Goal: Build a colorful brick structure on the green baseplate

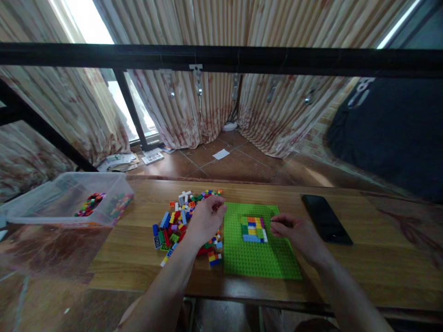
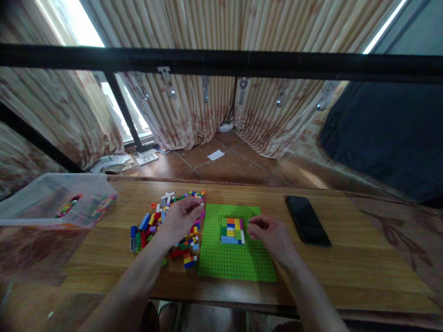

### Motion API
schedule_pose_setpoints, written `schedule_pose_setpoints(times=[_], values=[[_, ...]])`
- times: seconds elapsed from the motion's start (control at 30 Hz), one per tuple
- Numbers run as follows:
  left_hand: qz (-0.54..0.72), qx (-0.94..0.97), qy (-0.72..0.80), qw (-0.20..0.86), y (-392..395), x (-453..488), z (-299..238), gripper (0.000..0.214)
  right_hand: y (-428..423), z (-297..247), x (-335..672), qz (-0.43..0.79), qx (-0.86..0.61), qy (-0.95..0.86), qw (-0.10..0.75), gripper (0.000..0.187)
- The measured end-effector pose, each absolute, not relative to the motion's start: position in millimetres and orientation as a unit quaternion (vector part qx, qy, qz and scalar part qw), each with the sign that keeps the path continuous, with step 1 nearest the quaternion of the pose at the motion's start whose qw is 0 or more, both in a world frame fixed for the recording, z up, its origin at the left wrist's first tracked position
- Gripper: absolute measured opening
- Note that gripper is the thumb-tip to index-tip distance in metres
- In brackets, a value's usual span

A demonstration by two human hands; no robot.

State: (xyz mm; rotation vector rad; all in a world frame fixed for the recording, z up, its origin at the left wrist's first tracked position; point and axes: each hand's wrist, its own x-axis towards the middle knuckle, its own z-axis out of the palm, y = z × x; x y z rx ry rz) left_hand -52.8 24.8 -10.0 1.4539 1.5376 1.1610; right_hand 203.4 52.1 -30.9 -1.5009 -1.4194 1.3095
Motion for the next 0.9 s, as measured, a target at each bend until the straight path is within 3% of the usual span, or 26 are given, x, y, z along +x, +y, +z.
schedule_pose_setpoints(times=[0.4,0.6,0.9], values=[[0.304,0.655,0.610,0.328,20,-32,-11,0.022,50,-38,195,0.567,-0.585,-0.518,0.260,0.020],[0.224,0.694,0.610,0.310,15,-20,-11,0.020,53,-45,198,0.564,-0.571,-0.539,0.257,0.027],[0.222,0.698,0.613,0.296,13,-16,-20,0.023,50,-51,197,0.534,-0.590,-0.535,0.283,0.026]])
